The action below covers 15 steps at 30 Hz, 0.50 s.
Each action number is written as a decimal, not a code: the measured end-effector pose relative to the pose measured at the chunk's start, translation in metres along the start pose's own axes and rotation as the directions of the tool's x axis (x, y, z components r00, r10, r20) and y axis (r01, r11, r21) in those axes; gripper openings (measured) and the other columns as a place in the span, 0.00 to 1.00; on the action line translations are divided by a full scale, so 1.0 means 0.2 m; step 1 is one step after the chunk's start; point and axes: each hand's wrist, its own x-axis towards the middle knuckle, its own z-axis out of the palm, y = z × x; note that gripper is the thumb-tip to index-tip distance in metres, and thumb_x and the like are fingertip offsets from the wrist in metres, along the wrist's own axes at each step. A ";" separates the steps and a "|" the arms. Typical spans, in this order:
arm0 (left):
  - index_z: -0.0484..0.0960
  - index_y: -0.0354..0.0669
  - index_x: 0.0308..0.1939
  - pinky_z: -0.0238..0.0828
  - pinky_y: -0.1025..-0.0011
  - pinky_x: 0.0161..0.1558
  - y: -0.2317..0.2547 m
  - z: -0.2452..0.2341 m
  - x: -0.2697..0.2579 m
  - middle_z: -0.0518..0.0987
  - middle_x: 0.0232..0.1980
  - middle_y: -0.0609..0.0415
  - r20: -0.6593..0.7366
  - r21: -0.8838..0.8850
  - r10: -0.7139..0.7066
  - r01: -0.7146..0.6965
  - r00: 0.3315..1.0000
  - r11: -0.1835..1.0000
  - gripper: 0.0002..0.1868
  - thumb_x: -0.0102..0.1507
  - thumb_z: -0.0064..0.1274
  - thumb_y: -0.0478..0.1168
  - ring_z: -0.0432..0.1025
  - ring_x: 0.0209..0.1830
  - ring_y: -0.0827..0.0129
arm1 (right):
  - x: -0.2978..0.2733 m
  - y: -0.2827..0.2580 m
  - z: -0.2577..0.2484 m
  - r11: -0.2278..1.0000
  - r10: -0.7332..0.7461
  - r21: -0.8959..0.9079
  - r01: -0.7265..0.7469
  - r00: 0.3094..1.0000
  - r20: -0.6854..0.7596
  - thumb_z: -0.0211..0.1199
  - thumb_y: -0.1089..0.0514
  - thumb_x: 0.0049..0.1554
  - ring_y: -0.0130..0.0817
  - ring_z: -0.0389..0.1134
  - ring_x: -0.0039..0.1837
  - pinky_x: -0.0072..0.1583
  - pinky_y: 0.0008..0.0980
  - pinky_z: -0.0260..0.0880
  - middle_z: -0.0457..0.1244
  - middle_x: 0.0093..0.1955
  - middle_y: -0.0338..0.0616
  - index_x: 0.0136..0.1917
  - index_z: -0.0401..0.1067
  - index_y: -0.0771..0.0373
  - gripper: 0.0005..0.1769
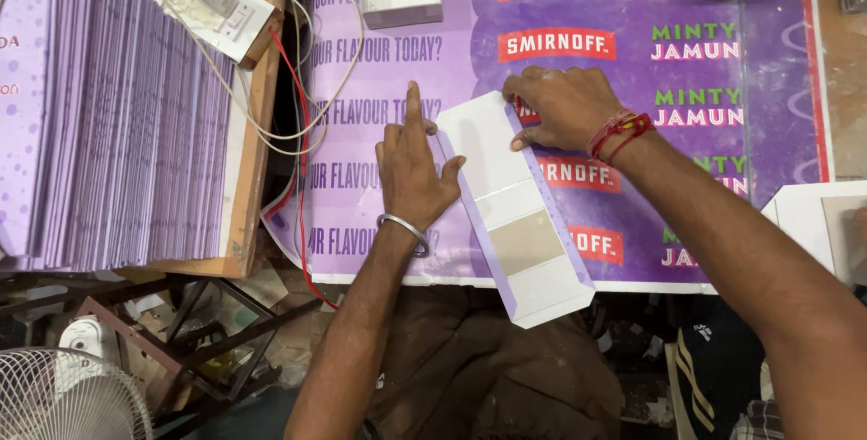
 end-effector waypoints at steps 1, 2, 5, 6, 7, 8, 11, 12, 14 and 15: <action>0.45 0.40 0.80 0.59 0.58 0.52 0.00 0.00 -0.01 0.79 0.48 0.52 -0.032 0.004 -0.009 0.009 0.999 1.000 0.63 0.50 0.73 0.38 0.69 0.48 0.59 | -0.02 0.01 0.02 1.000 -0.005 0.025 0.006 0.999 -0.051 0.76 0.33 0.40 0.43 0.73 0.51 0.47 0.47 0.72 0.69 0.54 0.36 0.58 0.73 0.49 0.36; 0.47 0.40 0.79 0.61 0.57 0.52 0.02 0.01 -0.02 0.80 0.49 0.51 -0.063 0.004 -0.016 0.016 0.998 1.000 0.61 0.51 0.73 0.37 0.70 0.48 0.58 | -0.04 0.02 0.04 0.999 -0.005 0.048 0.010 0.995 -0.102 0.76 0.34 0.42 0.43 0.72 0.50 0.46 0.47 0.72 0.68 0.54 0.36 0.57 0.74 0.49 0.34; 0.49 0.37 0.78 0.66 0.55 0.51 0.05 0.07 -0.05 0.79 0.49 0.44 -0.140 -0.061 -0.147 0.140 0.979 0.988 0.58 0.52 0.73 0.37 0.74 0.48 0.52 | -0.13 0.03 0.14 0.979 0.016 0.199 0.045 0.955 -0.297 0.74 0.38 0.46 0.39 0.73 0.50 0.46 0.42 0.72 0.69 0.51 0.34 0.53 0.76 0.51 0.27; 0.50 0.36 0.77 0.69 0.54 0.51 0.07 0.10 -0.06 0.78 0.48 0.41 -0.155 -0.093 -0.217 0.204 0.964 0.974 0.58 0.52 0.73 0.38 0.75 0.49 0.50 | -0.16 0.03 0.19 0.962 0.032 0.263 0.069 0.932 -0.360 0.73 0.39 0.48 0.36 0.73 0.51 0.47 0.40 0.73 0.69 0.50 0.34 0.52 0.76 0.52 0.24; 0.49 0.35 0.77 0.70 0.55 0.49 0.07 0.13 -0.07 0.79 0.47 0.41 -0.157 -0.124 -0.214 0.196 0.964 0.973 0.58 0.52 0.73 0.37 0.76 0.47 0.50 | -0.18 0.03 0.23 0.961 0.048 0.269 0.061 0.923 -0.382 0.73 0.40 0.50 0.36 0.73 0.51 0.46 0.39 0.72 0.68 0.50 0.34 0.52 0.76 0.53 0.22; 0.49 0.33 0.76 0.72 0.55 0.48 0.07 0.15 -0.06 0.79 0.46 0.40 -0.166 -0.153 -0.216 0.192 0.962 0.969 0.58 0.51 0.73 0.35 0.76 0.45 0.50 | -0.20 0.02 0.27 0.960 0.055 0.272 0.062 0.913 -0.405 0.72 0.41 0.53 0.35 0.73 0.50 0.46 0.38 0.72 0.68 0.50 0.34 0.52 0.77 0.53 0.20; 0.55 0.33 0.73 0.76 0.62 0.40 0.00 0.17 0.01 0.80 0.39 0.46 -0.038 -0.321 -0.334 0.305 0.942 0.897 0.53 0.50 0.70 0.33 0.78 0.37 0.58 | -0.20 0.03 0.30 0.949 0.037 0.297 0.104 0.900 -0.435 0.72 0.42 0.54 0.34 0.73 0.52 0.48 0.37 0.72 0.68 0.52 0.33 0.55 0.76 0.53 0.21; 0.59 0.34 0.72 0.77 0.66 0.38 -0.05 0.16 0.06 0.81 0.36 0.49 0.040 -0.380 -0.374 0.360 0.926 0.852 0.50 0.50 0.69 0.32 0.78 0.33 0.62 | -0.20 0.04 0.29 0.943 0.030 0.310 0.121 0.897 -0.441 0.73 0.41 0.54 0.34 0.73 0.53 0.49 0.37 0.73 0.69 0.53 0.33 0.57 0.75 0.52 0.22; 0.72 0.33 0.63 0.75 0.69 0.36 -0.14 0.11 0.15 0.77 0.35 0.50 0.231 -0.459 -0.208 0.295 0.950 0.838 0.40 0.48 0.73 0.32 0.74 0.33 0.66 | -0.17 0.06 0.25 0.923 0.082 0.378 0.065 0.929 -0.362 0.76 0.40 0.46 0.38 0.72 0.49 0.47 0.42 0.72 0.67 0.55 0.37 0.66 0.68 0.54 0.39; 0.79 0.32 0.58 0.74 0.71 0.35 -0.18 0.08 0.19 0.76 0.34 0.50 0.320 -0.497 -0.116 0.271 0.940 0.824 0.35 0.48 0.75 0.32 0.72 0.33 0.67 | -0.14 0.07 0.23 0.910 0.107 0.413 0.037 0.941 -0.320 0.77 0.40 0.41 0.40 0.71 0.47 0.47 0.44 0.71 0.66 0.56 0.40 0.71 0.65 0.55 0.48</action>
